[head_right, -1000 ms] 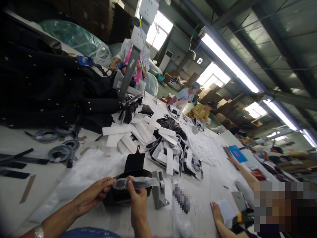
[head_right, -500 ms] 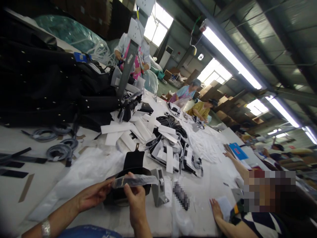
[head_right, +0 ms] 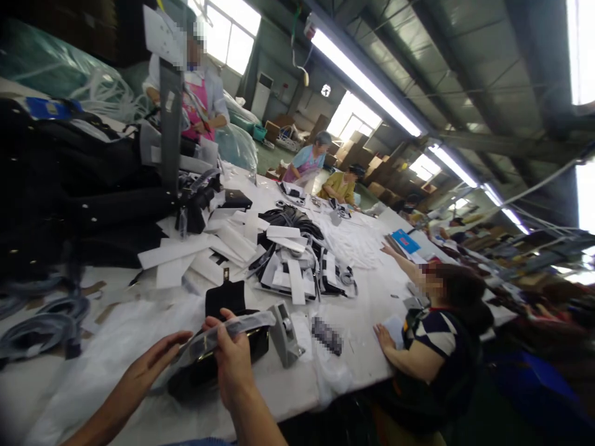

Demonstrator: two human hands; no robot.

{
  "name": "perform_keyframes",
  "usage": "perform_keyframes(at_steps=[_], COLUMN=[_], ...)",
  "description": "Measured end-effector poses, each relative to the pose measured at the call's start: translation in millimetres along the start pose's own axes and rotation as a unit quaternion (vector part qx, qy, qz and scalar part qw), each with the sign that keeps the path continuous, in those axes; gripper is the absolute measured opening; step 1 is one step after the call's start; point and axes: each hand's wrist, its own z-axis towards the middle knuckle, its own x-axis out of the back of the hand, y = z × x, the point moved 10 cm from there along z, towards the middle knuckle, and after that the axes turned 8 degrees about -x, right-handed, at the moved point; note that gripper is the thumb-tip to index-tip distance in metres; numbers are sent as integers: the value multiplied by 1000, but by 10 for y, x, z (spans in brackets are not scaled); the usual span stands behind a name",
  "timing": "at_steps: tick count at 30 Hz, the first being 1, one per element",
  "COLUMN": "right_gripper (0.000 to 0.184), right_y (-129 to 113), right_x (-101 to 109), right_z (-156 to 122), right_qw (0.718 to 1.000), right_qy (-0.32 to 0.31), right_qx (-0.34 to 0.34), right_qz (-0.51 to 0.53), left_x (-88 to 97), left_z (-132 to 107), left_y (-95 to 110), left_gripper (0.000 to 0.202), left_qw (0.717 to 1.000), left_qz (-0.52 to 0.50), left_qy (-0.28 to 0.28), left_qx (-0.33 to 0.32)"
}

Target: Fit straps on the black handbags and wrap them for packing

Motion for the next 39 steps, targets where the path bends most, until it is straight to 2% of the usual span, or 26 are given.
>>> perform_keyframes(at_steps=[4,10,12,19,22,28,32,36,39], right_gripper=[50,41,41,37,41,57,42,37,36], right_y=[-88,-234,-283,-412,-464,-379,-181,-103,-126], right_x=[31,196,208,263,266,325,342,319,317], right_z=[85,209,221,294,320,167,79,113,126], right_qw=[997,989,987,984,986,998,993,988,985], right_qy=[-1,-12,-24,-45,-53,-53,-38,-14,10], right_qx=[3,-24,-28,-42,-52,-45,-21,7,21], right_qz=[78,144,157,170,150,8,-107,-151,-170], left_x=[-214,-374,-389,-291,-272,-308,-359,-420,-418], left_z=[35,202,230,164,122,86,81,85,84], left_y=[269,651,710,471,459,564,587,565,601], left_gripper=[57,47,49,48,43,30,26,25,39], left_qw=[984,965,959,959,959,963,967,974,980], left_qz=[135,215,233,259,266,255,239,204,165], left_qy=[-64,-84,-87,-67,-57,-44,-36,-61,-89], left_qx=[-92,-127,-134,-95,-83,-73,-78,-80,-73])
